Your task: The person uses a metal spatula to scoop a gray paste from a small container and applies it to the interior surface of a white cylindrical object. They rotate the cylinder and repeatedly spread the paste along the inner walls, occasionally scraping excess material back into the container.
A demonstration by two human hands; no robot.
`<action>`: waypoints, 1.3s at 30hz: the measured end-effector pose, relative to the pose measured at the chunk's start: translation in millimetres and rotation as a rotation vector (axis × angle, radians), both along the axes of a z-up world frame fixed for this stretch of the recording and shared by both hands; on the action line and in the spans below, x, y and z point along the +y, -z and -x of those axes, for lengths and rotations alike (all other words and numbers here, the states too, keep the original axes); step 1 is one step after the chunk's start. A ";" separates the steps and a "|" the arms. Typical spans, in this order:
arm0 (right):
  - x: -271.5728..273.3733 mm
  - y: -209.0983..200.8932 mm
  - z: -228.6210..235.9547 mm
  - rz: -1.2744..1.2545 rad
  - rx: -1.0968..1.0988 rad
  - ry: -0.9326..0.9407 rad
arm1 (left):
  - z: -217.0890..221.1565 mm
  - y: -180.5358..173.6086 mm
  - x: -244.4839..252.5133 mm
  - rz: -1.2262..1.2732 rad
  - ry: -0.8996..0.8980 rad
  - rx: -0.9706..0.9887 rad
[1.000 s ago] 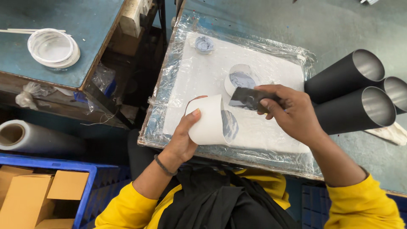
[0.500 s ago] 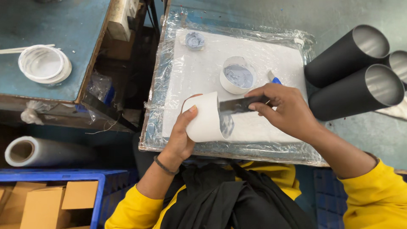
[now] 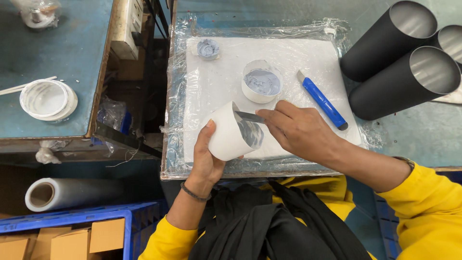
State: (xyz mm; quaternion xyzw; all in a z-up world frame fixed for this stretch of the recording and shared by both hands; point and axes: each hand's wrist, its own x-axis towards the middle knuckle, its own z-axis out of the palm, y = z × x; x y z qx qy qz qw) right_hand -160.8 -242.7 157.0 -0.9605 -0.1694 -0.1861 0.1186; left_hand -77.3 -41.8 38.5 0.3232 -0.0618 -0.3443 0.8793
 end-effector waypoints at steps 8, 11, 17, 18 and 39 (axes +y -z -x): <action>3.3 3.9 -2.0 0.131 -0.129 -0.047 | 1.7 0.8 -4.0 0.003 -0.021 -0.005; 2.8 3.5 -3.6 0.126 -0.084 -0.045 | 1.2 0.6 -4.2 0.006 -0.023 -0.021; -0.1 1.1 -9.4 0.082 0.054 -0.019 | -0.8 1.0 -1.1 0.010 -0.063 -0.064; -0.6 0.2 -10.6 0.066 0.074 -0.011 | -0.8 1.4 -0.7 0.012 -0.065 -0.078; -26.1 -17.1 -44.7 0.191 0.112 -0.045 | -2.5 -5.5 -8.3 -0.036 -0.015 -0.086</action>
